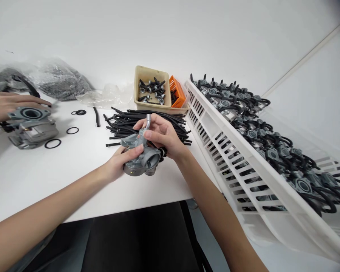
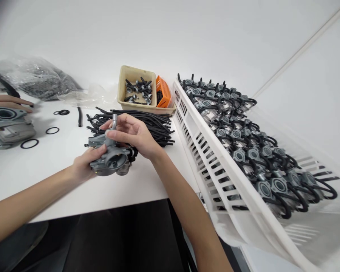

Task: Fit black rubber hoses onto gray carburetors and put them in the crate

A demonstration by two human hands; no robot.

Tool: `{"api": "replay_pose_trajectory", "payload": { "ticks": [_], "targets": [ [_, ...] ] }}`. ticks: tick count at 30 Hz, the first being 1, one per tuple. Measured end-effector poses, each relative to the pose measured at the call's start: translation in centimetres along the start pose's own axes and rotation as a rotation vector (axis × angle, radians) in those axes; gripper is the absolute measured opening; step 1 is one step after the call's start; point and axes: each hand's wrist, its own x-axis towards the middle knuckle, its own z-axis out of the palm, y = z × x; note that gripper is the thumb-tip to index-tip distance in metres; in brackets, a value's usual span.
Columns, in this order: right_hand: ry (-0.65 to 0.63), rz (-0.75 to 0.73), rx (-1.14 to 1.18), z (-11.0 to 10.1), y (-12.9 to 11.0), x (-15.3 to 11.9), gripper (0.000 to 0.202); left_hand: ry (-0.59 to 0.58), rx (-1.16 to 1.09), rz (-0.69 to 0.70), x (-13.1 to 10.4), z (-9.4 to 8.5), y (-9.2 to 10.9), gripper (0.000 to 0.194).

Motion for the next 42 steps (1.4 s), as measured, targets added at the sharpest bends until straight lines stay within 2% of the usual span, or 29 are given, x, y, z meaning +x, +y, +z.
{"api": "replay_pose_trajectory", "payload": {
  "ticks": [6, 11, 22, 36, 42],
  "targets": [
    [-0.032, 0.009, -0.023, 0.0, -0.29, -0.07, 0.033, 0.015, -0.021, -0.011, -0.27, 0.49, 0.29, 0.04],
    [-0.021, 0.073, -0.109, 0.12, -0.54, -0.3, 0.033, 0.02, -0.018, -0.027, -0.31, 0.73, 0.36, 0.04],
    [-0.043, -0.033, -0.094, -0.1, 0.0, 0.07, 0.025, 0.009, 0.011, 0.0, -0.29, 0.38, 0.13, 0.039],
    [-0.03, -0.029, -0.043, 0.21, -0.01, 0.07, 0.026, 0.0, 0.055, 0.006, -0.33, 0.03, -0.11, 0.036],
    [-0.018, 0.007, -0.068, 0.11, 0.02, -0.04, 0.031, 0.017, -0.038, -0.046, -0.22, 0.54, 0.14, 0.037]
  ]
}}
